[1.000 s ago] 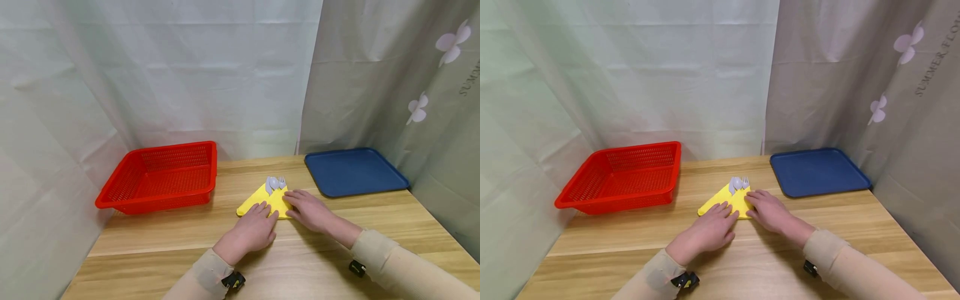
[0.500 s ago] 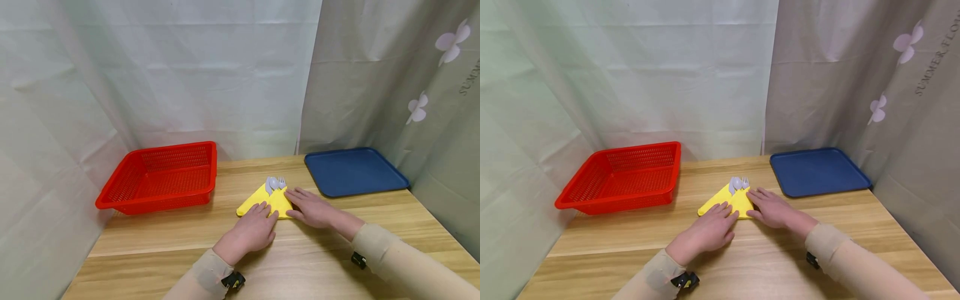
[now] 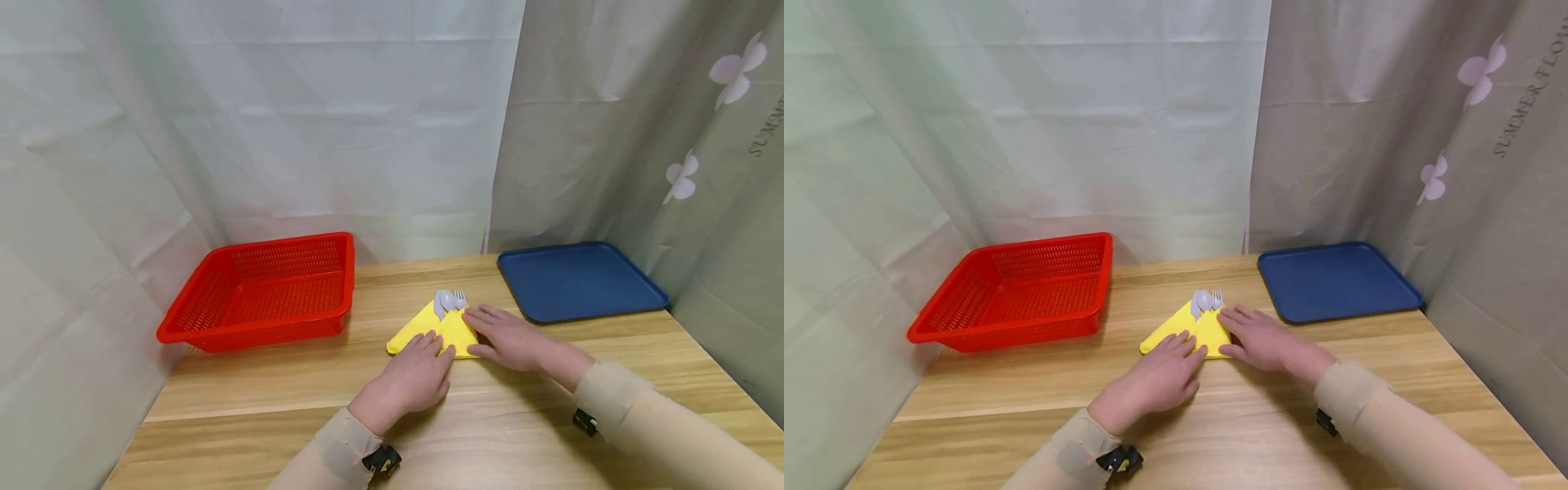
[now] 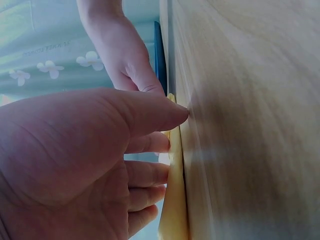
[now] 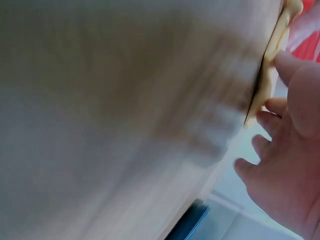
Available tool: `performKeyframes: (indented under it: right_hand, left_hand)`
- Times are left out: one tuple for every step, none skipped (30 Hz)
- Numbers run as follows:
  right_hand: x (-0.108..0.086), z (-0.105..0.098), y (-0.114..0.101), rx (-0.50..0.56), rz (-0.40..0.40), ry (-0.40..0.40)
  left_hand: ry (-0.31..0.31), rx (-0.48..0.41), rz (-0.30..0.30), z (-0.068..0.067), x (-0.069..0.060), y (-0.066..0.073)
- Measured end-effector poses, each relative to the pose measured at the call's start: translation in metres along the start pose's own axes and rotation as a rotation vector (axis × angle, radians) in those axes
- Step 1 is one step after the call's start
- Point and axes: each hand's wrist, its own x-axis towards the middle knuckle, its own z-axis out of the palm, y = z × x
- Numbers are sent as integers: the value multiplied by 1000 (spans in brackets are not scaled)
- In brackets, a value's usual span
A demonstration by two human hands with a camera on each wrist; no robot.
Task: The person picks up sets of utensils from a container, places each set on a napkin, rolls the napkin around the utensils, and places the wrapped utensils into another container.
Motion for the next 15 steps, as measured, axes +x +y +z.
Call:
performKeyframes:
  right_hand:
    - [-1,0,-3,-26,-17,16]
    - [-2,1,-7,-52,-33,29]
    - [-2,1,-10,-74,-48,42]
    - [-3,2,-13,-98,-61,53]
    - [-4,2,-15,-114,-72,62]
    - [-4,3,-18,-130,-82,69]
    - [-5,3,-21,-143,-95,76]
    - [-6,4,-23,-157,-102,78]
    - [-7,4,-25,-169,-109,79]
    - [-8,5,-27,-178,-117,80]
    - [-9,5,-29,-184,-123,80]
    - [-11,5,-32,-188,-126,79]
    - [-12,5,-34,-192,-129,77]
    - [-14,4,-36,-195,-131,77]
    - [-16,4,-38,-197,-133,78]
  left_hand:
    - [-1,1,0,0,0,0]
    - [-3,2,0,0,1,0]
    - [-5,1,-2,0,1,0]
    - [-3,3,-2,0,1,0]
    - [-5,1,-3,0,1,0]
    - [-5,0,-4,0,1,0]
    - [-7,-4,-4,0,1,0]
    - [-6,-4,-4,0,0,0]
    - [-5,-5,-3,-1,0,0]
    - [-3,-6,-1,-1,0,0]
    - [-3,-8,0,-1,-1,0]
    - [-2,-6,0,0,-1,0]
    - [0,-4,1,0,-1,0]
    - [4,0,2,0,-1,0]
    - [3,0,0,0,-1,0]
